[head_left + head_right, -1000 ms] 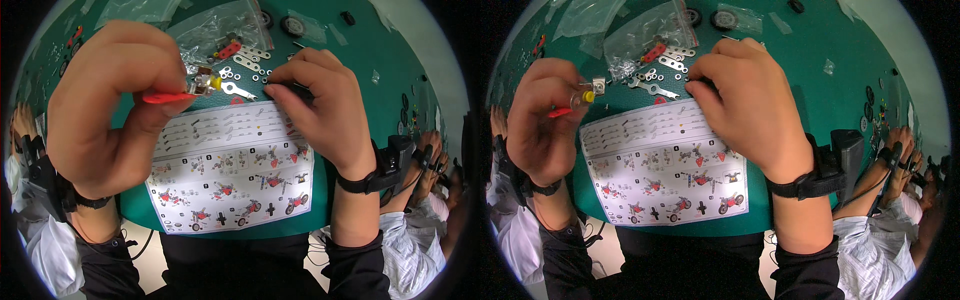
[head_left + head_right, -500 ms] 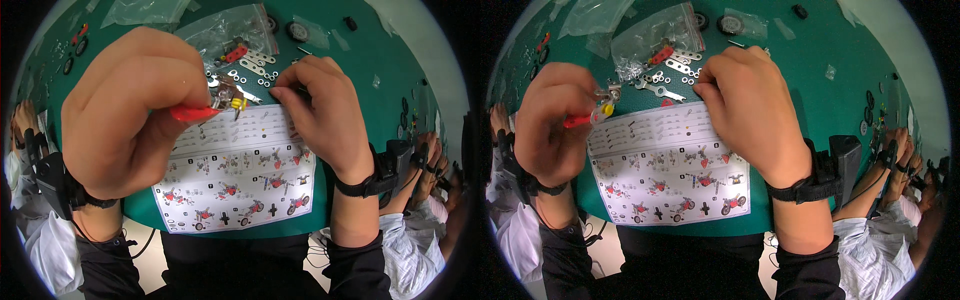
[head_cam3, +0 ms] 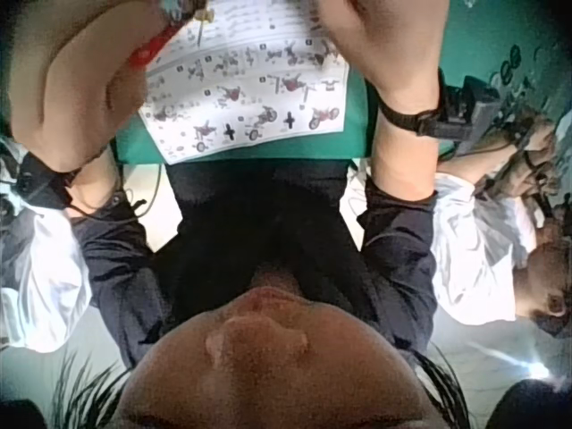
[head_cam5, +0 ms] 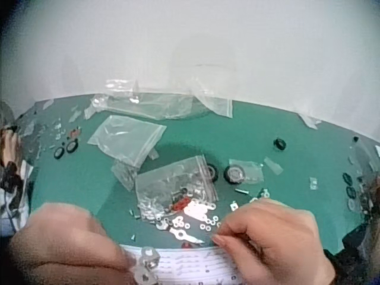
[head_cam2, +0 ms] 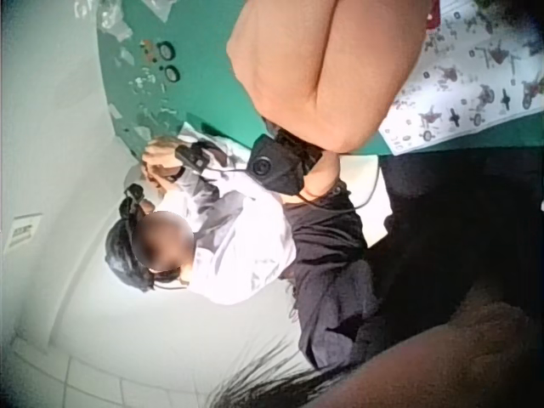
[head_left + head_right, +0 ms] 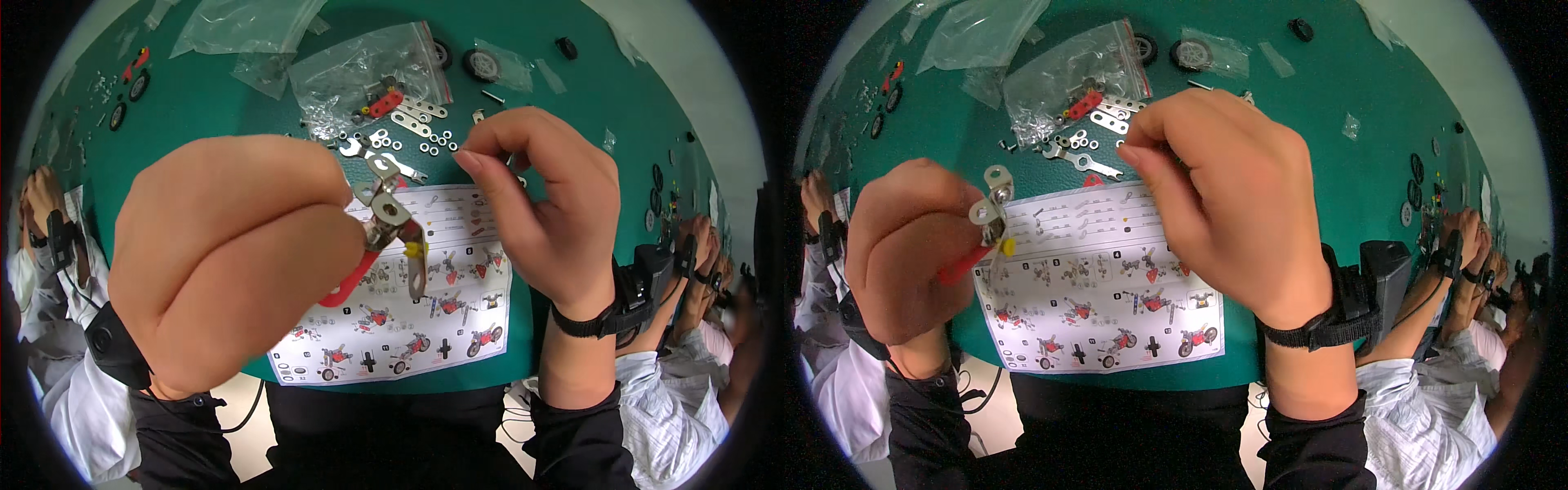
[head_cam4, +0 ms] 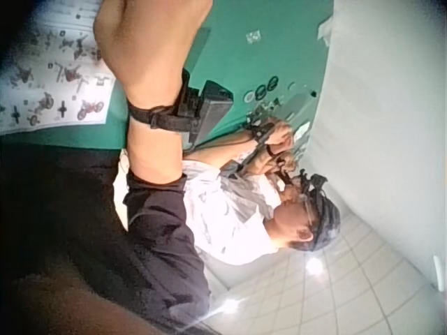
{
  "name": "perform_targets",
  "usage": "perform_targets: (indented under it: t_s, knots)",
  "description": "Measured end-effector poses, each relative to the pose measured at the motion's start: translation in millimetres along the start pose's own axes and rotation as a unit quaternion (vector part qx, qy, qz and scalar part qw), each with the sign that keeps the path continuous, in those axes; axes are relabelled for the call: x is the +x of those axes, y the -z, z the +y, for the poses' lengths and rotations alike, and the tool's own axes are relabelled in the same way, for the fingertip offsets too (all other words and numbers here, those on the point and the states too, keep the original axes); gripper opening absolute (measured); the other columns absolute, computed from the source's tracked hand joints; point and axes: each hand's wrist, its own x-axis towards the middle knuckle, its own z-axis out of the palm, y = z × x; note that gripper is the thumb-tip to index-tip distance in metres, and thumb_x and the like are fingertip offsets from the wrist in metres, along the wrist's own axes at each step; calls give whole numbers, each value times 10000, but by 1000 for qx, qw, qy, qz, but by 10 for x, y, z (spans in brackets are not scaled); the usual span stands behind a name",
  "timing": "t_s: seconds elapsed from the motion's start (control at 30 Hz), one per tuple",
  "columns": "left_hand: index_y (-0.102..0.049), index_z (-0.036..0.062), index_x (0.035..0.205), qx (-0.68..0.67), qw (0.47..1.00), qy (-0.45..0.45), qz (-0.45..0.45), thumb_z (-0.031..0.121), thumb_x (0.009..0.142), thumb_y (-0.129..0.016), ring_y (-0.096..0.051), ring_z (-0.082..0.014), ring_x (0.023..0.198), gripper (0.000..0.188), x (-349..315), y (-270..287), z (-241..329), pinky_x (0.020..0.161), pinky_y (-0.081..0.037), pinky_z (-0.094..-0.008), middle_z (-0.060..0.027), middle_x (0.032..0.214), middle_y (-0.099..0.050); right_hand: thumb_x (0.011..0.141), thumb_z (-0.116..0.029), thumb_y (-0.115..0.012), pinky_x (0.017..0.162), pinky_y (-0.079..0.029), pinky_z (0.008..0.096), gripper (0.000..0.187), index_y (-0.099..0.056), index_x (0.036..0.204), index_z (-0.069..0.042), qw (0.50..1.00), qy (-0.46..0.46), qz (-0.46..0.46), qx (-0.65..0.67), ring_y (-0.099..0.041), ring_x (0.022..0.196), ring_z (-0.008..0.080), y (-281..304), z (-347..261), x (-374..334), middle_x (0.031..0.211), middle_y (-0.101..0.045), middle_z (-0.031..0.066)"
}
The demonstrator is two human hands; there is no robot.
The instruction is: The person assembles a toy motorcycle by joining metal plates and brackets with screws and nuts. They refer to the instruction manual, pick up a red metal plate, and insert a screw through the plate and a metal bracket.
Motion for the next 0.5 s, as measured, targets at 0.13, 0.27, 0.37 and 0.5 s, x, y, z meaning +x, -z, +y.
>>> perform_targets:
  t_s: [0.13,0.27,0.37,0.5]
  knots:
    - [-558,9,736,-5,1000,4,-11,-16,584,-693,-607,-259,695,205,26,55,36,596,-501,-335,-162,807,-610,730,62,-655,563,-425,229,88,-619,786,4,1000,4,13,20,-556,616,134,-1,-32,-6,736,-632,65]
    - [-551,8,777,-73,997,28,-13,-54,605,-666,-611,-258,699,216,39,-22,-2,603,-495,-328,-165,807,-609,723,84,-644,578,-436,232,99,-618,787,14,999,3,25,32,-565,630,145,22,-63,-26,742,-631,87]
    - [-550,11,793,-123,991,44,1,-92,626,-622,-609,-253,700,209,42,-51,-36,611,-485,-320,-159,805,-607,717,100,-635,606,-449,244,161,-637,859,25,996,51,42,67,-579,655,158,34,-140,-5,773,-636,111]
    - [-553,19,796,-162,986,50,0,-104,633,-610,-597,-240,700,212,17,-102,-49,624,-473,-309,-140,793,-603,655,122,-588,635,-462,284,366,-643,1003,27,991,26,-11,134,-595,674,204,5,-249,-31,848,-654,129]
